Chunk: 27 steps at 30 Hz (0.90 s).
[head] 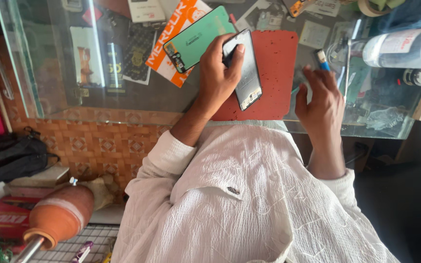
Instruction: The person works on a disassembled smartphone at a glass workbench. They use a small tool to pry and adjust components on the phone's back housing, then cut a strip of white adhesive tape and apply it to the edge of a separate green smartphone screen assembly.
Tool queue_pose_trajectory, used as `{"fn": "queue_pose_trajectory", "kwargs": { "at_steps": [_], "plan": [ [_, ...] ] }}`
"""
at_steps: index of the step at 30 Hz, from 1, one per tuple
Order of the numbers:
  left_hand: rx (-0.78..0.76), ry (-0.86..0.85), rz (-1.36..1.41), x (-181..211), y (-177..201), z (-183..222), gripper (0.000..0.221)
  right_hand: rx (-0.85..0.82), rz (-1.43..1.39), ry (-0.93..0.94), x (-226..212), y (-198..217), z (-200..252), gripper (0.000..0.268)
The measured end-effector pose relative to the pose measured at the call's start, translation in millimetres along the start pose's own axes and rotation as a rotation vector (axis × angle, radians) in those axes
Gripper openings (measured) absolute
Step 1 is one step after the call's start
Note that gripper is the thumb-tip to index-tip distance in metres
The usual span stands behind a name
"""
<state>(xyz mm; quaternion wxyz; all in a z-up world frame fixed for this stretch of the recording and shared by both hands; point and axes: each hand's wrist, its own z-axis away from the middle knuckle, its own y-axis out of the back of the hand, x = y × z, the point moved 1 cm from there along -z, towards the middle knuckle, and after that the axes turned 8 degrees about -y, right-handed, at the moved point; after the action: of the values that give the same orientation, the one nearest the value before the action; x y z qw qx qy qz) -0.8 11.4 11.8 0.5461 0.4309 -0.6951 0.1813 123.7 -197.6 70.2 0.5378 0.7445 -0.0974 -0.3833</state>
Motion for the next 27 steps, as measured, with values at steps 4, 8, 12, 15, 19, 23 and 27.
{"fn": "queue_pose_trajectory", "kwargs": {
  "at_steps": [4, 8, 12, 15, 19, 23, 27],
  "plan": [
    [-0.096, -0.008, 0.172, -7.7, -4.8, 1.1, 0.029, 0.032, -0.03, 0.018, 18.0, -17.2, -9.4, 0.043],
    [-0.037, 0.053, 0.271, -9.1, -2.8, 8.8, 0.037, 0.017, -0.124, -0.052, 17.4, -21.9, -4.0, 0.036],
    [0.035, 0.042, 0.193, 1.2, 9.4, 15.0, 0.036, -0.02, -0.086, -0.037, 6.3, -15.4, -1.4, 0.027],
    [-0.019, -0.031, 0.125, 13.9, 13.1, 18.5, 0.036, -0.09, -0.096, -0.034, 0.3, -19.6, -2.0, 0.019],
    [-0.042, -0.092, 0.176, 27.0, 11.4, 23.1, 0.036, -0.13, -0.136, -0.066, -4.2, -25.1, 0.1, 0.02],
    [-0.057, -0.053, 0.222, 26.8, 8.3, 28.4, 0.038, -0.135, -0.1, -0.037, -5.3, -30.1, 0.1, 0.022],
    [-0.073, -0.002, 0.257, 25.0, 6.7, 30.8, 0.037, -0.137, -0.087, -0.042, -6.3, -31.4, 1.4, 0.022]
  ]
}}
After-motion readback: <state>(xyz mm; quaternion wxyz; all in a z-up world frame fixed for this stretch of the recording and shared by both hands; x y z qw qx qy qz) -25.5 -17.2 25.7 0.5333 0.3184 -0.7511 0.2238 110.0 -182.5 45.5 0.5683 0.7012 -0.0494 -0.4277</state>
